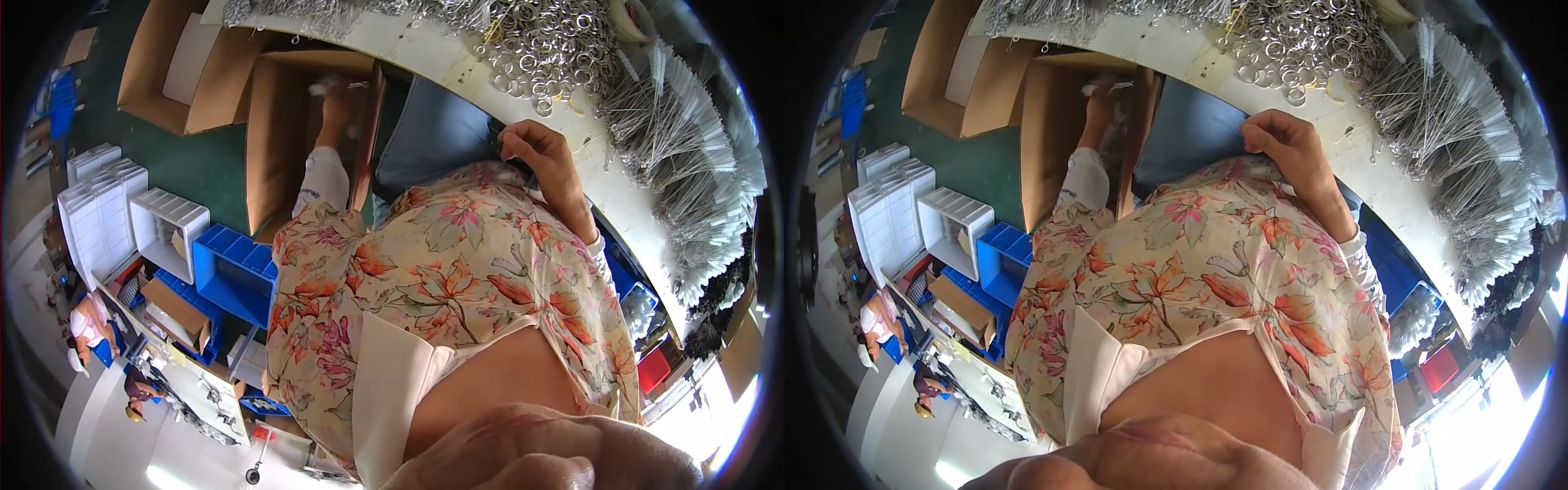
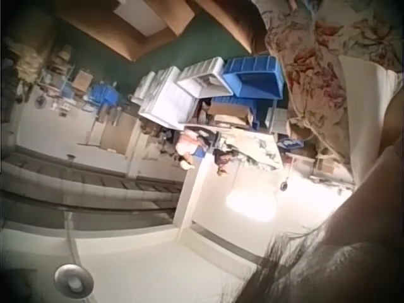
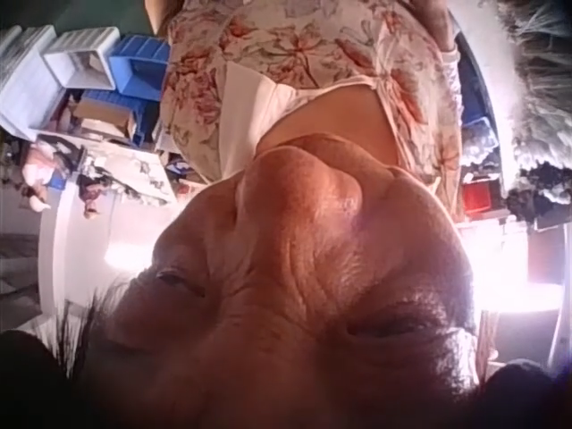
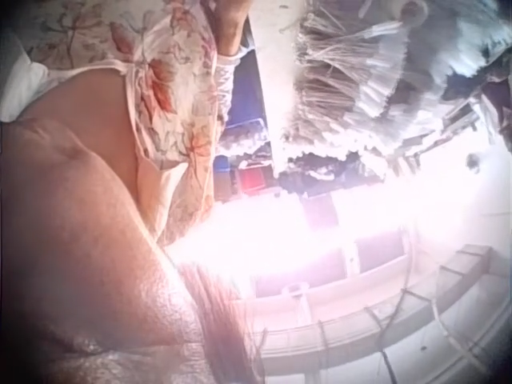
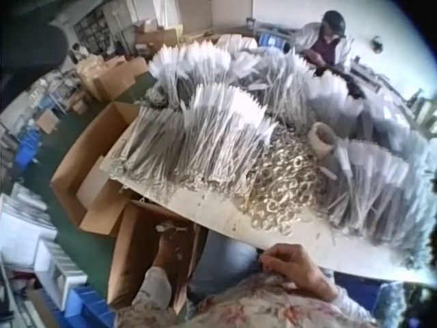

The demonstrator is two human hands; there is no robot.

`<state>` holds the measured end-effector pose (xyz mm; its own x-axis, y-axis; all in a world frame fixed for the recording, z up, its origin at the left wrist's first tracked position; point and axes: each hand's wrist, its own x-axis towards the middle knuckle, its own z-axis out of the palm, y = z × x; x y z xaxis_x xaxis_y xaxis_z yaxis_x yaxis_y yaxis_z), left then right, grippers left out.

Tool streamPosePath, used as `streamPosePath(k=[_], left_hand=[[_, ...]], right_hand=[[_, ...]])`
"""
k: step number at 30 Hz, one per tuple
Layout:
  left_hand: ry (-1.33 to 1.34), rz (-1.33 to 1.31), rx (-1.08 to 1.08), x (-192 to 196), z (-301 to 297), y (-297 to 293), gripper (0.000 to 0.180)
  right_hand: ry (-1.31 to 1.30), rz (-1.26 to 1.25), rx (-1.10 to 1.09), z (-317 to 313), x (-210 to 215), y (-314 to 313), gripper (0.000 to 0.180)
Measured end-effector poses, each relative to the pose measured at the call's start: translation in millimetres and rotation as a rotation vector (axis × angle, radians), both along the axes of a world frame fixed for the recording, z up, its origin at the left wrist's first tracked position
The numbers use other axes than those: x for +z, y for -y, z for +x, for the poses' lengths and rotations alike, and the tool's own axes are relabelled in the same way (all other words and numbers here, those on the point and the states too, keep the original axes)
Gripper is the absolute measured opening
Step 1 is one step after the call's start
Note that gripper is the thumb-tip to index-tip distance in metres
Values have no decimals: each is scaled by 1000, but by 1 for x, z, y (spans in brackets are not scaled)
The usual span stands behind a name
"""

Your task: Attaching metal rings and clips to white bristle brushes and sorting them on a table

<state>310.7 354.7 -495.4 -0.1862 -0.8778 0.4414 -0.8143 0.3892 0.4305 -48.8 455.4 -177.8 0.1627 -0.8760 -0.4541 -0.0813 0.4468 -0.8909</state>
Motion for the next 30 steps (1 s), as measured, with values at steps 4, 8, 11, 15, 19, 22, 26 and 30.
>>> streamPosePath(k=[4,8,11,15,19,22,26,30], left_hand=[[-565,655,576,17,57,-28,31],[-817,129,464,114,74,4,27],[-794,-100,376,248,53,58,23],[-750,-295,0,420,-57,109,23],[-432,-9,-402,477,-156,210,21],[-35,204,-418,481,-185,309,20],[461,298,-118,449,-242,375,24],[585,135,-77,434,-250,376,25]], right_hand=[[49,-13,23,-2,10,0,16],[55,47,44,0,17,10,16],[150,4,133,5,18,21,15],[250,-33,106,-7,33,13,16],[248,-45,-28,-41,50,-1,16],[263,-51,-107,-61,63,-11,15],[324,-127,-312,-88,64,-27,15],[340,-131,-383,-106,64,-31,15]])
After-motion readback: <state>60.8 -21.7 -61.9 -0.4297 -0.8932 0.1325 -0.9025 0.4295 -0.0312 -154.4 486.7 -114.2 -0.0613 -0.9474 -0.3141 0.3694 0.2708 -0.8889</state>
